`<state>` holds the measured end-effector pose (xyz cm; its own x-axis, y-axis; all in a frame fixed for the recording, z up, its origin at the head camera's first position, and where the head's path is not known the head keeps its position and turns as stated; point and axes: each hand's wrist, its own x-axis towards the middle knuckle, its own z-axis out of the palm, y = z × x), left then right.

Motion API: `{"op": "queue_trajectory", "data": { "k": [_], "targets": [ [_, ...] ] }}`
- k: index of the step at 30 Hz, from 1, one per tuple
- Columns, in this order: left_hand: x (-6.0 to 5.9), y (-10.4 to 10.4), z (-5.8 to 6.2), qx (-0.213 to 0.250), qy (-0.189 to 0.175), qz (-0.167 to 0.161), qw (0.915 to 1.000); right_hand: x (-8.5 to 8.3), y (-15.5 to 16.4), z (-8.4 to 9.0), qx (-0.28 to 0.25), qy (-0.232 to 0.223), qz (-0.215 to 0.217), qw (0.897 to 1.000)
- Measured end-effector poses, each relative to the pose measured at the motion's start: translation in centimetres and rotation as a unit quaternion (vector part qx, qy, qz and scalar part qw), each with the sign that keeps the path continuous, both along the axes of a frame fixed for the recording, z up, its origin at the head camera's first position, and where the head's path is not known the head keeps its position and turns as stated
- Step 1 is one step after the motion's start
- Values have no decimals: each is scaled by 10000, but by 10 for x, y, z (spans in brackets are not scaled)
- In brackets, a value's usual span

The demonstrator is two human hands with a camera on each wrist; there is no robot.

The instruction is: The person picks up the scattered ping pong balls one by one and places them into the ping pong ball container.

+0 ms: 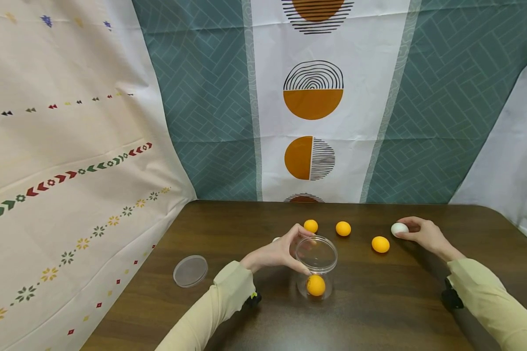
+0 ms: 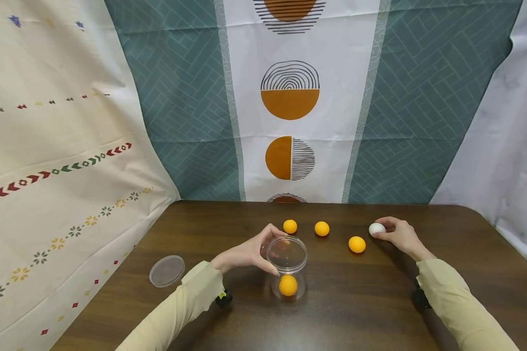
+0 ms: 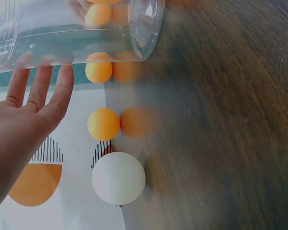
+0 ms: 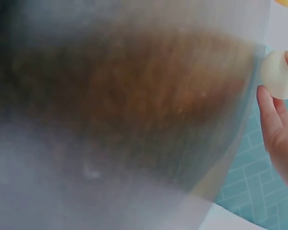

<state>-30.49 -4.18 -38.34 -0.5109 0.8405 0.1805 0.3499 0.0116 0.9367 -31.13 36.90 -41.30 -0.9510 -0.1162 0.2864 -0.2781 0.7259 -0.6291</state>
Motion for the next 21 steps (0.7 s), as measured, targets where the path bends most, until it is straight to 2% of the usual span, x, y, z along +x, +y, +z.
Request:
{"op": "queue_trajectory", "data": {
  "k": [21],
  "targets": [
    [1, 0, 1, -50, 5, 52, 10000, -1, 2, 4, 20, -6, -28, 10000]
  ]
}}
